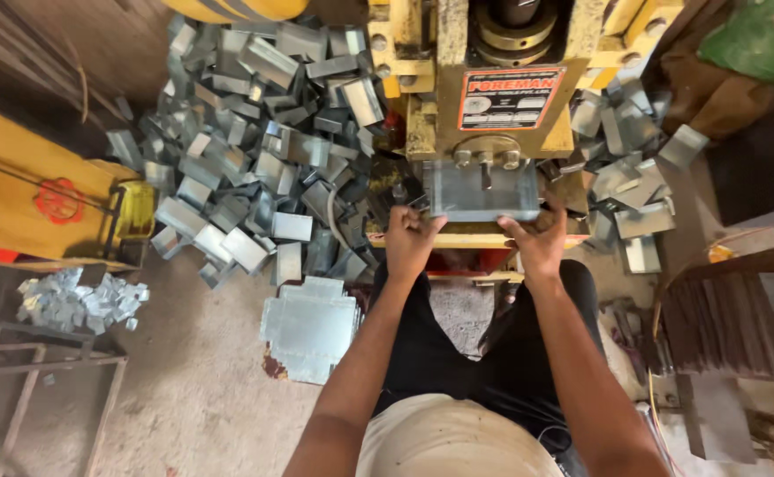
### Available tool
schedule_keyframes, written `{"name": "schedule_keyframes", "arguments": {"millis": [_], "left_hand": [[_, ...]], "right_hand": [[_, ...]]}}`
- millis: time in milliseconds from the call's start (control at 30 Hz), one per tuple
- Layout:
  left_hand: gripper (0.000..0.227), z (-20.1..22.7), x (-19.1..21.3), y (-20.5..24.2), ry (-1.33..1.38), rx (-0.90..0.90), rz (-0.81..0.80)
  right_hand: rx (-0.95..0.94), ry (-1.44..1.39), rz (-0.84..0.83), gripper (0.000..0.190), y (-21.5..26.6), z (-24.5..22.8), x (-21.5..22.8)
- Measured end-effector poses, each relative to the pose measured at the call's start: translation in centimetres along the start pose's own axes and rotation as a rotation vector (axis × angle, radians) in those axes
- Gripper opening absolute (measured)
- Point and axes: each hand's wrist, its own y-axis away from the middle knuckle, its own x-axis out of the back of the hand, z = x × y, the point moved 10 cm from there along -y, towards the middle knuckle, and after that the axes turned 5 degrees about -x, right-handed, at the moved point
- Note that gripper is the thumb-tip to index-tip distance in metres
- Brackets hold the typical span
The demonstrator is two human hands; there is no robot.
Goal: The person sits on the floor and operates a yellow Foreman press machine. They repeatedly pick up flat metal sheets, place them into the machine's die, and press down on a lever to process the material. The processed metal pieces are then removed and stacked on the floor.
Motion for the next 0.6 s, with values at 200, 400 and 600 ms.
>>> {"name": "schedule_keyframes", "arguments": {"millis": [200, 400, 600], "left_hand": [[0.096, 3.3, -2.7, -2.0, 0.008, 0.238, -0.265], [0.079, 7.2, -1.9, -0.5, 0.213, 0.19, -0.401], [0.03, 12.4, -2.7, 9.7, -0.131, -0.37, -0.51]], "right_hand": [[-0.008, -0.157, -0.078, 0.106, -0.5, -1.1, -1.5], [0.053, -0.233, -0.239, 0.063, 1.4, -3.4, -0.9], [-0.415, -0.462, 0.1, 0.05, 4.5, 8.0, 5.1]]}}
